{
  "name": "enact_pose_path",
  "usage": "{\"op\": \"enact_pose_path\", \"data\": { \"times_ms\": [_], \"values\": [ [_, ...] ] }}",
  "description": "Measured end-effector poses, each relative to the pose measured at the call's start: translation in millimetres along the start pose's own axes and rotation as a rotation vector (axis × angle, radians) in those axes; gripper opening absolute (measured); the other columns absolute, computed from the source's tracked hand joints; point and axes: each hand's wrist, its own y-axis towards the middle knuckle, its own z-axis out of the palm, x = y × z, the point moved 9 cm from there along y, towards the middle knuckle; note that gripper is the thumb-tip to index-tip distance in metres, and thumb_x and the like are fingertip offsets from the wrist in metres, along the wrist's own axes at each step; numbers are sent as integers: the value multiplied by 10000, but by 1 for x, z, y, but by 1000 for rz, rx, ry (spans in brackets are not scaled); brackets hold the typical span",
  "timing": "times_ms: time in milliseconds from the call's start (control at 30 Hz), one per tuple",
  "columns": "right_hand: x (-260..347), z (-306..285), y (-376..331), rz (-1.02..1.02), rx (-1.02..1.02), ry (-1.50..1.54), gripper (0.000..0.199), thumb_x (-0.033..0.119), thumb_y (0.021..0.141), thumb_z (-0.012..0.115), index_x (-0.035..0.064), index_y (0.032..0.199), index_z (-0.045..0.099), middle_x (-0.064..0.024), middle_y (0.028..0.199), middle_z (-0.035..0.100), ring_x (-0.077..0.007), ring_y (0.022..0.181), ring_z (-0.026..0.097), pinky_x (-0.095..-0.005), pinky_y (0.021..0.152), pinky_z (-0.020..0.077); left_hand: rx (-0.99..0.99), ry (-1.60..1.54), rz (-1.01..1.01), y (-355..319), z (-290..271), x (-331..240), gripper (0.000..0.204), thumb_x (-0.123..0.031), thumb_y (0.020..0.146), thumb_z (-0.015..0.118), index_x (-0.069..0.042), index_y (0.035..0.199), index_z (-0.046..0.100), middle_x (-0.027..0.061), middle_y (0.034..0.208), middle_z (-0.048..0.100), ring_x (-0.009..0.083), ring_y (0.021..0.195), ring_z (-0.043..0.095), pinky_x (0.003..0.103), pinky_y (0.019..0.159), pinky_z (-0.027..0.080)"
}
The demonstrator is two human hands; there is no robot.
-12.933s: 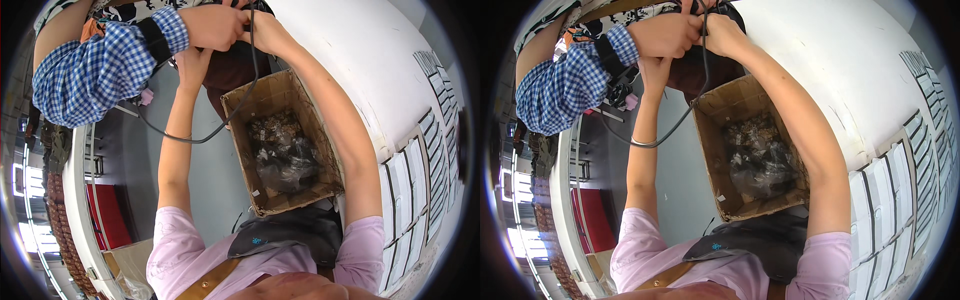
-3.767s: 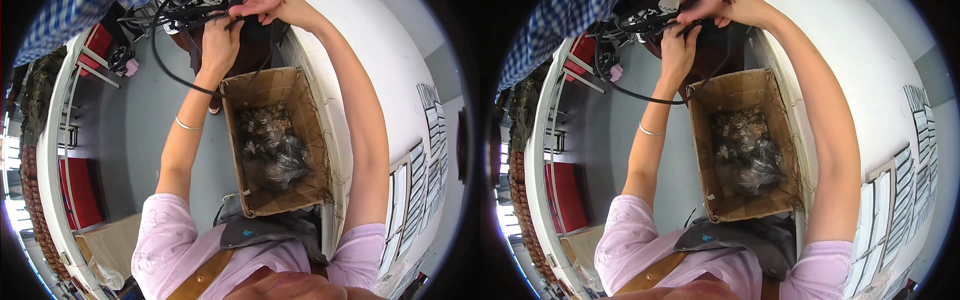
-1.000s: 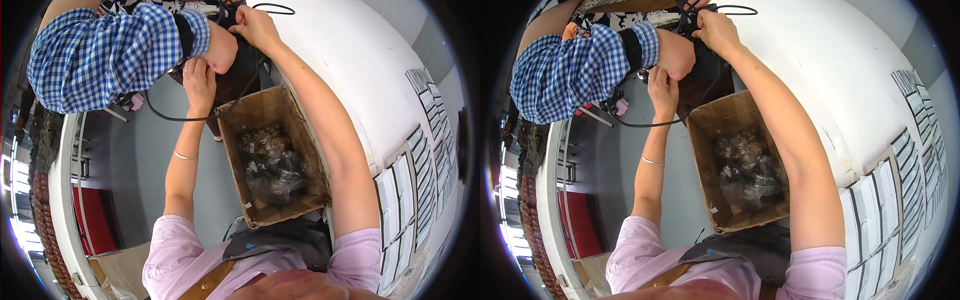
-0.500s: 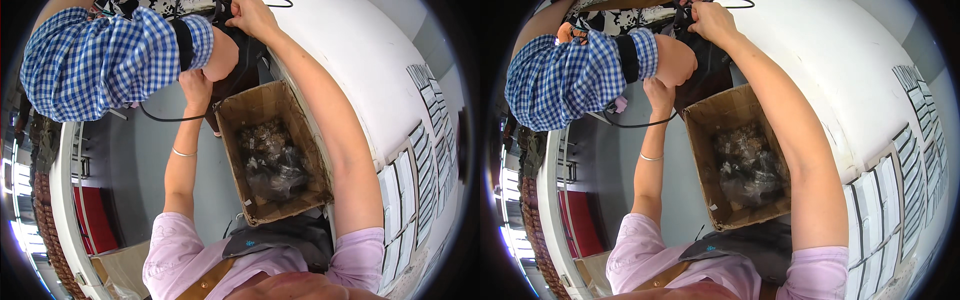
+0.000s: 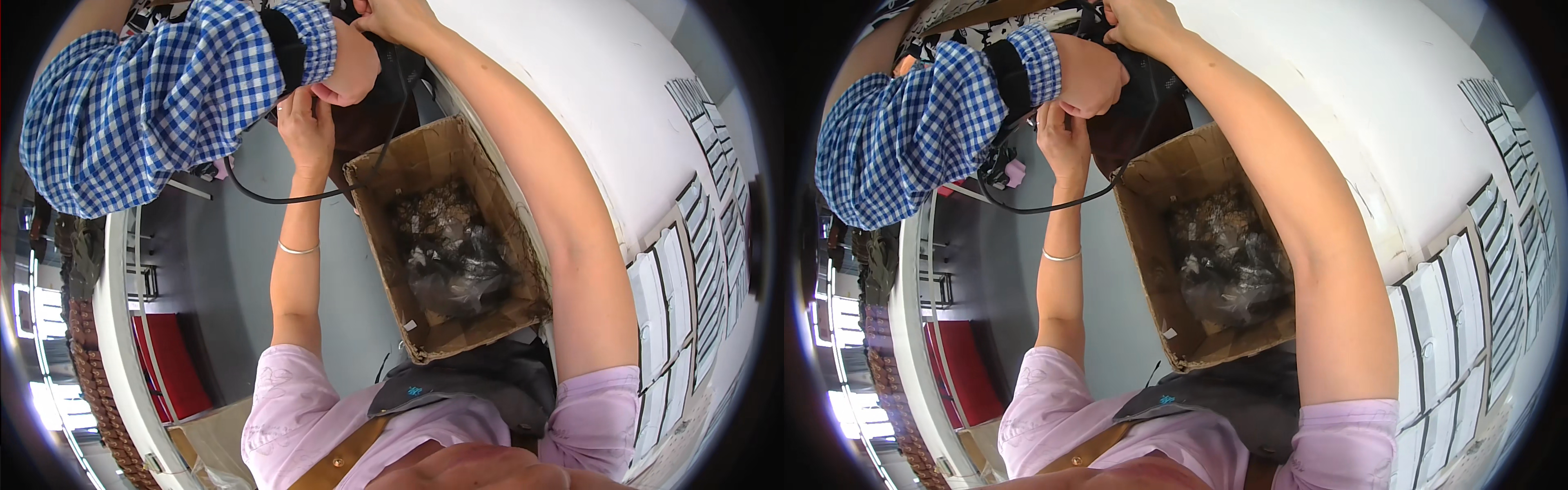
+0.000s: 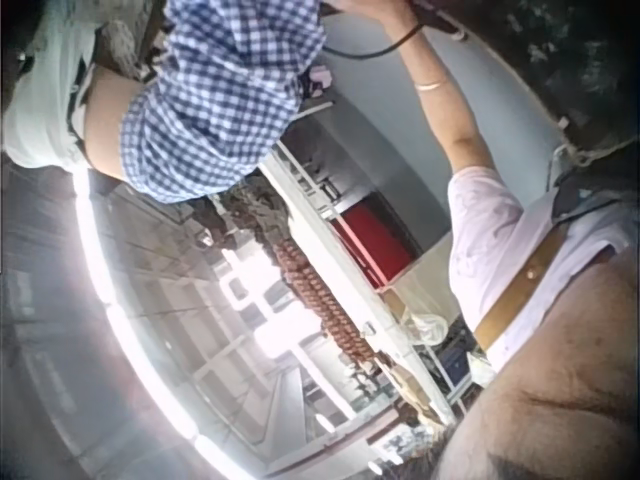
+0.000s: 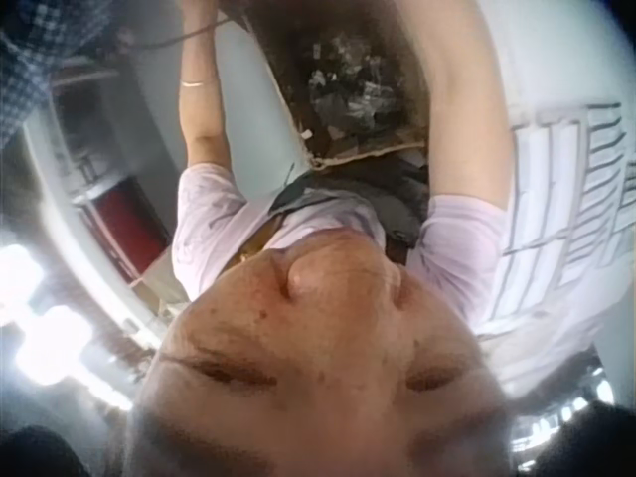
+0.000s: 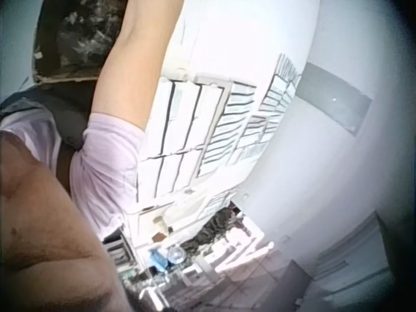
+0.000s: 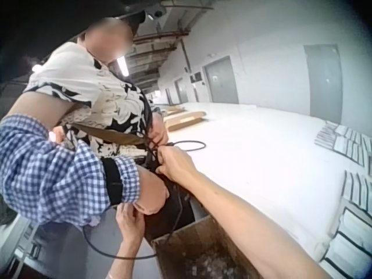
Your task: The person applies a viscous substance from a squeeze bottle onto the circular ports of several white rectangular components arranged on a workbench. They then place small white adhesive pads onto the ports and press them down. The person briefly interacts with a coworker to handle a black cable before resuming the assembly of the components.
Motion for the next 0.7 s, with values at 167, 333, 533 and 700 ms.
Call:
{"op": "enact_pose_path", "data": {
  "times_ms": [167,333,533,700],
  "values": [
    [-6,1,3,-21,-26,-8,281,108,672,828,20,795,590,-224,781,651,-444,823,649,-499,701,496,26,21,30,0,4,0,115,-67,851,745,-9,882,651,145,878,658,362,832,599,456,747,486],
    [-6,4,4,-13,24,2,295,113,657,847,21,786,597,-223,772,650,-438,814,650,-492,701,495,12,42,59,-2,1,-4,104,-74,866,712,-8,931,665,146,921,682,379,876,622,456,747,492],
    [-10,-5,4,16,28,-5,312,124,646,866,19,768,599,-221,765,652,-434,813,651,-491,700,492,105,-15,17,-10,16,10,103,-83,873,700,0,919,660,148,889,683,391,882,629,450,731,482],
    [-4,-2,5,-27,17,4,294,115,648,853,20,767,601,-218,758,654,-433,802,654,-494,690,494,141,107,-45,-9,11,14,100,-97,880,715,-11,885,664,134,852,667,340,843,629,403,703,484]
  ]
}}
